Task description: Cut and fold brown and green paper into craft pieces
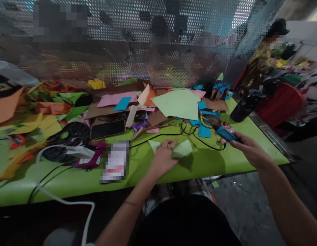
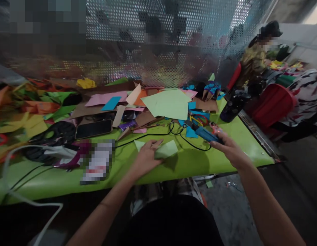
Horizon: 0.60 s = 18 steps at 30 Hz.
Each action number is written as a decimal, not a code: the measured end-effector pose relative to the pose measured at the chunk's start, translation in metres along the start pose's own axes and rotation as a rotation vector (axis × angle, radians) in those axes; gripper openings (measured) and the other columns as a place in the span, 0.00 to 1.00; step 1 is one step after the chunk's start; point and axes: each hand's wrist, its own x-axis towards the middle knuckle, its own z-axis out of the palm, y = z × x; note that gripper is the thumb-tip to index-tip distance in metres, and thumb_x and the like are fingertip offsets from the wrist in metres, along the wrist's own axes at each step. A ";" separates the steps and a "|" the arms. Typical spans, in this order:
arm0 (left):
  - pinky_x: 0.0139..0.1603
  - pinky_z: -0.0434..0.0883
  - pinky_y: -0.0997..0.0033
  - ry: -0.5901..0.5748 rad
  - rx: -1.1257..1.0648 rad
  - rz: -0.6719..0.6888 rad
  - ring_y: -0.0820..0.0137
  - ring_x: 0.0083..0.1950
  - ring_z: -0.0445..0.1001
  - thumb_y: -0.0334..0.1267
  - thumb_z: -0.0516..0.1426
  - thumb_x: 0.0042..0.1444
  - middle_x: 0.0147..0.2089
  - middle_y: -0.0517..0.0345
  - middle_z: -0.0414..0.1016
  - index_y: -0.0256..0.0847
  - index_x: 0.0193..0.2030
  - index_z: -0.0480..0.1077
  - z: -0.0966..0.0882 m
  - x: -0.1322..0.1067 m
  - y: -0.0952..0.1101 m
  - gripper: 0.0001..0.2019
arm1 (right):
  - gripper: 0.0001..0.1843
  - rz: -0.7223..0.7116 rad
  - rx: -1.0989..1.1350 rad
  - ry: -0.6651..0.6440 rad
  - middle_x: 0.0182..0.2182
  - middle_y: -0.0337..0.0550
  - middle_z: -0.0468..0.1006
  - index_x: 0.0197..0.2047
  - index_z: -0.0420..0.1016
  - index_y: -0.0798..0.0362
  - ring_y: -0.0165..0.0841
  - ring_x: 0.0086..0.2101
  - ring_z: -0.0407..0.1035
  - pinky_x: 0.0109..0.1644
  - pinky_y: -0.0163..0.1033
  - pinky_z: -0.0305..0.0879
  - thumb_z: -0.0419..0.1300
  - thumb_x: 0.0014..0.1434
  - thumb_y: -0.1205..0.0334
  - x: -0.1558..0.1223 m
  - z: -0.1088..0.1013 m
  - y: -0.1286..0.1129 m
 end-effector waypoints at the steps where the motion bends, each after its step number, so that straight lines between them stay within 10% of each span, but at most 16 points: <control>1: 0.61 0.62 0.55 -0.002 -0.020 0.005 0.55 0.61 0.65 0.40 0.61 0.51 0.60 0.44 0.65 0.40 0.68 0.57 -0.001 0.001 0.000 0.37 | 0.23 0.015 0.006 -0.020 0.41 0.43 0.78 0.45 0.76 0.50 0.42 0.43 0.70 0.45 0.42 0.65 0.63 0.53 0.42 -0.007 0.004 -0.001; 11: 0.53 0.64 0.58 -0.108 -0.023 0.190 0.62 0.48 0.73 0.31 0.56 0.56 0.41 0.57 0.77 0.42 0.40 0.70 -0.013 -0.017 0.002 0.06 | 0.28 0.027 -0.256 -0.081 0.42 0.47 0.80 0.46 0.77 0.51 0.48 0.43 0.73 0.49 0.49 0.69 0.67 0.48 0.41 -0.031 0.021 0.008; 18: 0.65 0.54 0.52 -0.175 0.009 0.316 0.67 0.50 0.73 0.23 0.52 0.51 0.46 0.61 0.77 0.45 0.41 0.69 -0.026 -0.037 -0.003 0.14 | 0.21 -0.130 -0.330 -0.207 0.46 0.45 0.79 0.51 0.77 0.45 0.44 0.46 0.73 0.51 0.47 0.69 0.64 0.56 0.49 -0.042 0.028 0.013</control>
